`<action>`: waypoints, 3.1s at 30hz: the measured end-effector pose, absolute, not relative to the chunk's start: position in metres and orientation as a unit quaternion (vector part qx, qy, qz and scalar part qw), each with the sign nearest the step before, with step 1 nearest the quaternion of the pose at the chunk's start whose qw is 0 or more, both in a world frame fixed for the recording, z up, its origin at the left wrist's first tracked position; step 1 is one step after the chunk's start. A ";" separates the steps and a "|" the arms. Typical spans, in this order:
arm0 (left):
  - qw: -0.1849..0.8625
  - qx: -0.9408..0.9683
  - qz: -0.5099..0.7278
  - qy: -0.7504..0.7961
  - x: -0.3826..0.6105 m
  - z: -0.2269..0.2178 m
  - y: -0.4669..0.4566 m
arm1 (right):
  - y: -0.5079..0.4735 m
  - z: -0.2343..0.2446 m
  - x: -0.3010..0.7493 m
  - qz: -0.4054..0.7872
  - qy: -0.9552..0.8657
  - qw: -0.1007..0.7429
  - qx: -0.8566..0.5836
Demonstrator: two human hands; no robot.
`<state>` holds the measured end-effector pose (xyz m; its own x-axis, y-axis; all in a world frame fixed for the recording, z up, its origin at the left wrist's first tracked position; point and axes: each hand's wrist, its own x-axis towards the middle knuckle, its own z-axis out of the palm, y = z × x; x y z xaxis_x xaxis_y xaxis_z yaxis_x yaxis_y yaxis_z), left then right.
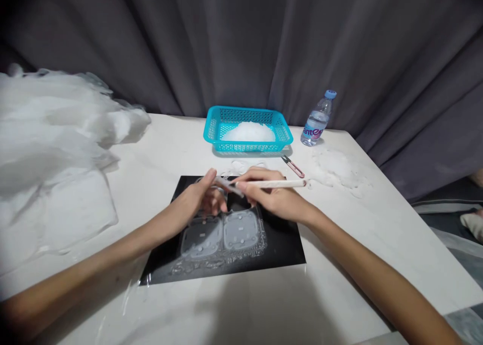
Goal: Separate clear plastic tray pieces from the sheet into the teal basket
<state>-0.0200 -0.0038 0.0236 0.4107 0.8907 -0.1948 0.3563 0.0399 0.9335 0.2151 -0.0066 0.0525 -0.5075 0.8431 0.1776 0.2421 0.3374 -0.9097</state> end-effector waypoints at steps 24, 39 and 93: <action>0.743 0.458 0.283 0.396 -0.018 0.012 -0.003 | 0.006 0.023 0.220 0.503 -0.708 0.270 -0.415; 0.726 0.440 0.317 0.422 -0.016 0.008 -0.007 | 0.000 0.031 0.220 0.380 -0.795 0.254 -0.400; 0.227 0.891 0.151 0.363 -0.025 0.029 -0.022 | 0.020 0.035 0.215 0.482 -0.784 0.218 -0.326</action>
